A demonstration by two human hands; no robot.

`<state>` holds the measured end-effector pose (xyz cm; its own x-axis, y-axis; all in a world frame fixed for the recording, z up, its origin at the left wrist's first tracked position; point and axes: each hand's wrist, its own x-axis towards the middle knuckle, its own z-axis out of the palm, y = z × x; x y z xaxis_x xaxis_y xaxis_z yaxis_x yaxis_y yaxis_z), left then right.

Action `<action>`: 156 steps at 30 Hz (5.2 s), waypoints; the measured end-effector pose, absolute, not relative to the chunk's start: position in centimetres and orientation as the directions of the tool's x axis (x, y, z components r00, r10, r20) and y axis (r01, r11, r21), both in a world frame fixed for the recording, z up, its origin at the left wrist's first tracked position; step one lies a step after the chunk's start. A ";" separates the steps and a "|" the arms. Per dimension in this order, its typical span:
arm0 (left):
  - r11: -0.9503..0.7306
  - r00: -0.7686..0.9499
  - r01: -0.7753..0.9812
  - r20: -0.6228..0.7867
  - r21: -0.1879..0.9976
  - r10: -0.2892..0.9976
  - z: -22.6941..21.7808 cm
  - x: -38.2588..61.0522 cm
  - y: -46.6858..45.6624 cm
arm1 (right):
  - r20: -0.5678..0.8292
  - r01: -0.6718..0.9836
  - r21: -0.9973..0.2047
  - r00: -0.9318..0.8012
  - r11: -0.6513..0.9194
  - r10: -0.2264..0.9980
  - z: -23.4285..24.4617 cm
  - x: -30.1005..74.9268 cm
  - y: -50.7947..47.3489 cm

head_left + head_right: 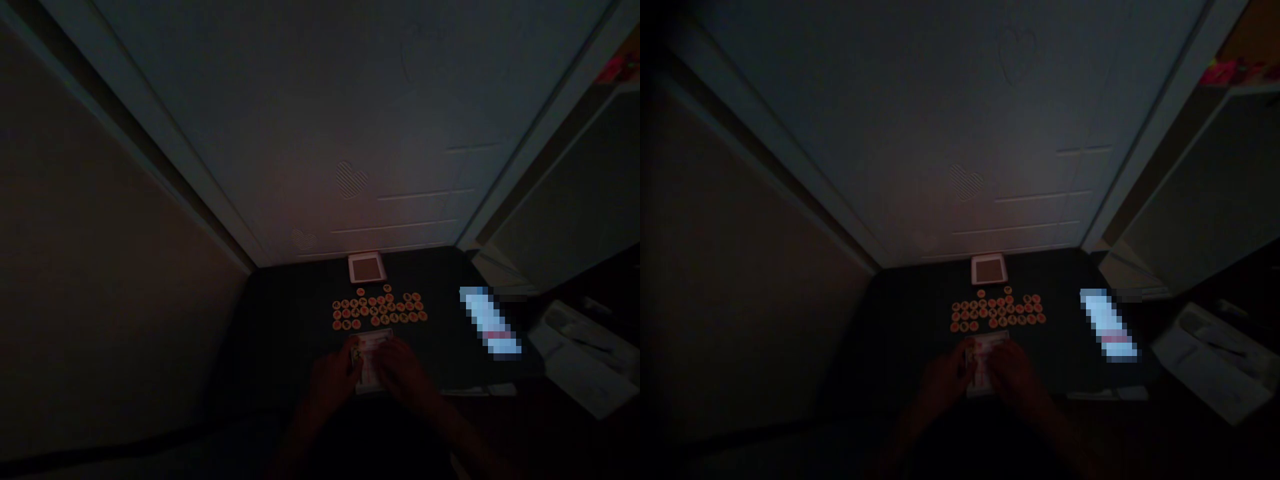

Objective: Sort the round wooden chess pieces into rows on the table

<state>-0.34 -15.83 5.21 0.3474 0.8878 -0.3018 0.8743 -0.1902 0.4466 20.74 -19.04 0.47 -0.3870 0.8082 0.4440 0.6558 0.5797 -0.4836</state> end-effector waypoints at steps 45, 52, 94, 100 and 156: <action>0.019 0.219 0.810 -0.333 0.586 0.917 4.4 -4.2 -16.1 | 0.256 0.815 -0.304 -0.429 0.493 0.866 2.8 24.7 -13.0; 0.062 0.175 0.812 -0.343 0.581 0.923 4.3 -5.2 -16.4 | 0.276 0.783 -0.301 -0.475 0.545 0.835 2.9 23.6 -13.1; 0.071 0.148 0.803 -0.312 0.592 0.939 3.6 -6.1 -16.9 | 0.277 0.777 -0.306 -0.480 0.550 0.832 2.3 22.8 -14.4; 0.053 0.145 0.810 -0.288 0.584 0.947 3.6 -6.0 -17.0 | 0.264 0.760 -0.336 -0.491 0.556 0.830 2.2 23.2 -15.7; 0.148 0.279 0.313 -0.240 0.938 0.930 6.5 0.1 -16.9 | 0.483 0.460 -0.651 -0.363 0.604 0.797 4.6 19.8 -18.7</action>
<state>0.05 -16.89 6.54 0.2786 0.9300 -0.2397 0.3126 0.1482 0.9383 19.78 -18.71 4.57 -0.3627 0.7971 0.4829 0.4604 0.6038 -0.6508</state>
